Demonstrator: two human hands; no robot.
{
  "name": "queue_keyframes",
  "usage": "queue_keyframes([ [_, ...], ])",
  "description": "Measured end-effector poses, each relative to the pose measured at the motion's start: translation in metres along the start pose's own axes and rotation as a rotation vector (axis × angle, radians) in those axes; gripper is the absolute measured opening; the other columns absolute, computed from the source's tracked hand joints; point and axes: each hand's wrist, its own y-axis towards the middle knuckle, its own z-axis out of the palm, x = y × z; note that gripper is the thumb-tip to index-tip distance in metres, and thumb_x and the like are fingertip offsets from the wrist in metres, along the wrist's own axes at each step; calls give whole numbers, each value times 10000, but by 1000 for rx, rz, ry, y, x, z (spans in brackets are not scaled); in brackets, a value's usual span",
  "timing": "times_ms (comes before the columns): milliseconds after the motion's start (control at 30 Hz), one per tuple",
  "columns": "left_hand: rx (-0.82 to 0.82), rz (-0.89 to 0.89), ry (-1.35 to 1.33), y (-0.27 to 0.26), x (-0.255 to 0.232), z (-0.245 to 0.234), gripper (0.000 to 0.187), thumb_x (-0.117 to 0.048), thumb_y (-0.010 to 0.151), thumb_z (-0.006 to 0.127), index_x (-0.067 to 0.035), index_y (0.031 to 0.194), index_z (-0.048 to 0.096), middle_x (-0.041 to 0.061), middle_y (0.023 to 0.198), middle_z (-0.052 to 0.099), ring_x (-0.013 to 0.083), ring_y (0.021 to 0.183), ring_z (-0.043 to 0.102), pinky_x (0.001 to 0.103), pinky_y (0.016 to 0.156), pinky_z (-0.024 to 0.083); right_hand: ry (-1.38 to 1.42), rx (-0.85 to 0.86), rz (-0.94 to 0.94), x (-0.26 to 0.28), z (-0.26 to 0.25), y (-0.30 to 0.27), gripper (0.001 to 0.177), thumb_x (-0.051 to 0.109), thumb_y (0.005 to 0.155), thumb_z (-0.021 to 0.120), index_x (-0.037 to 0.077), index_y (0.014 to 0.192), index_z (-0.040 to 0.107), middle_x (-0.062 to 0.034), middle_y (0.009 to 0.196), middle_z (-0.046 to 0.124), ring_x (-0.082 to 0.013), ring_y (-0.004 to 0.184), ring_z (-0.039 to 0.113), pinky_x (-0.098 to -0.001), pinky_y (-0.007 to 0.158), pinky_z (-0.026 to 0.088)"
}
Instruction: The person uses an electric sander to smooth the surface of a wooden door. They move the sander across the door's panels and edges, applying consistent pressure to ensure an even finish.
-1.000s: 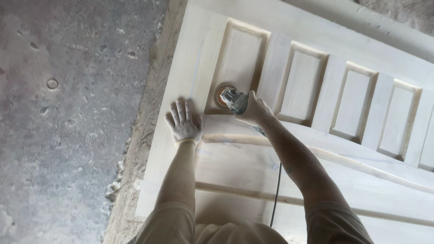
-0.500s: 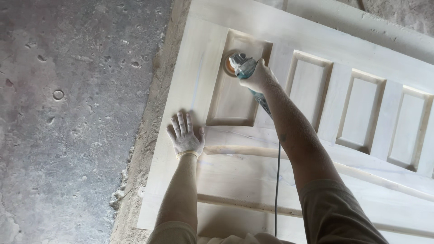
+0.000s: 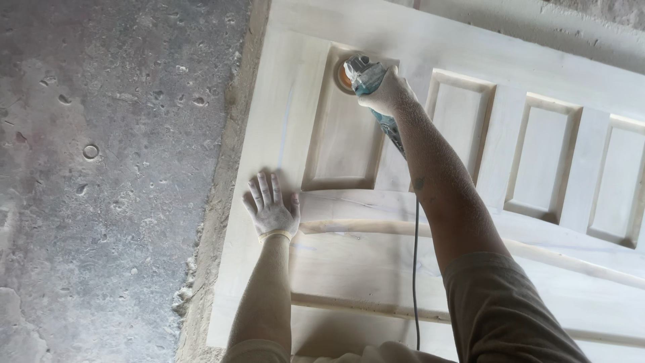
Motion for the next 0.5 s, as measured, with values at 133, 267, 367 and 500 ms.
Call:
queue_keyframes([
  [133,-24,-2,2,0,2,6,809,-645,1003,151,-169,1641,2,134,1708,-63,361,1558,-39,606,1223,5,38,-13,34,-15,-5,-10,972,420,672,831,-69,1376,372,-232,1187,640,-333,1113,677,-426,937,593],
  [267,-77,11,-44,0,1,9,821,-643,1004,186,-157,1645,20,142,1712,-37,362,1567,-25,608,1228,8,12,-18,-1,-32,-5,-30,945,426,689,855,-90,1335,398,-241,1156,655,-343,1074,685,-438,913,599],
  [367,-50,11,-55,0,3,11,820,-639,1015,203,-149,1650,34,149,1716,-33,367,1572,-29,610,1234,6,17,20,-10,-40,7,-52,902,383,691,844,-66,1336,402,-233,1130,666,-340,1028,705,-434,870,616],
  [500,-84,13,-43,2,2,9,817,-634,1004,198,-150,1644,46,142,1708,-37,356,1563,-49,599,1229,-7,23,86,-6,-52,21,-88,864,328,705,839,-59,1332,388,-233,1110,665,-328,999,716,-426,822,636],
])
